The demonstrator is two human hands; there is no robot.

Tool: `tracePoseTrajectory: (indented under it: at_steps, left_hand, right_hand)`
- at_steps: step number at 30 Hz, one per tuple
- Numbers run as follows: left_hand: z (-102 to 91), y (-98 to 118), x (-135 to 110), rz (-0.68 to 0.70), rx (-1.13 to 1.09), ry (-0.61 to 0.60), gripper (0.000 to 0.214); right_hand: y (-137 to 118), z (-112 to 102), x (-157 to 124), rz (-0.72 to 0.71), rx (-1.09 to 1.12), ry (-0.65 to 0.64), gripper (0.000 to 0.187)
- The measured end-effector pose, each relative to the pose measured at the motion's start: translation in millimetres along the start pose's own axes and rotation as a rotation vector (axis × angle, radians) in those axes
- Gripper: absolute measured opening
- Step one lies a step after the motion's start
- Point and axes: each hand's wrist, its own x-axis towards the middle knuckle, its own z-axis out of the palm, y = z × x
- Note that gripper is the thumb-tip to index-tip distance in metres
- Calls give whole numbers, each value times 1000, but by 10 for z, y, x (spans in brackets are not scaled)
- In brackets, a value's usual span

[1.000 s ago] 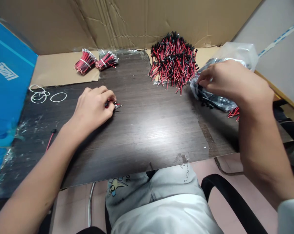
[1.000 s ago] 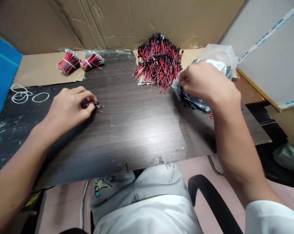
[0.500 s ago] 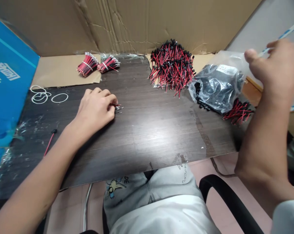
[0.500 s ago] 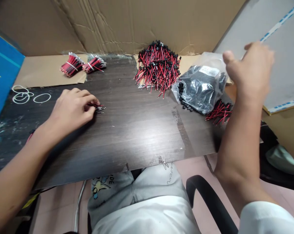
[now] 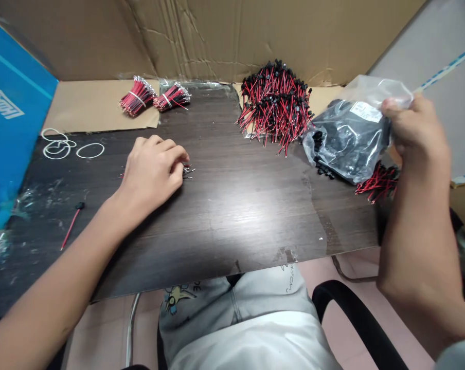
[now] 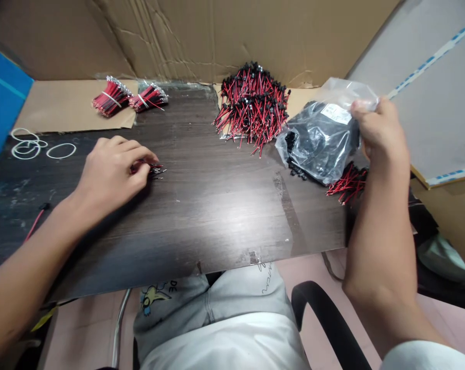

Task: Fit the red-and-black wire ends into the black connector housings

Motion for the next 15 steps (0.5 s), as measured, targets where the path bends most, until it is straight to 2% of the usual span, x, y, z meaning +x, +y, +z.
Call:
tracePoseTrajectory:
  at_steps: [3, 8, 11, 15]
  left_hand:
    - [6, 6, 6, -4, 9, -11, 36]
    - [16, 9, 18, -10, 5, -17, 34]
    - [24, 2, 26, -8, -16, -22, 34]
    - [40, -7, 32, -30, -67, -16, 32]
  right_hand:
    - [15, 6, 23, 92, 278, 141, 40]
    - [-121, -57, -11, -38, 375, 272, 33]
    - [-150, -104, 0, -145, 359, 347, 26]
    - [-160, -95, 33, -171, 224, 399, 30]
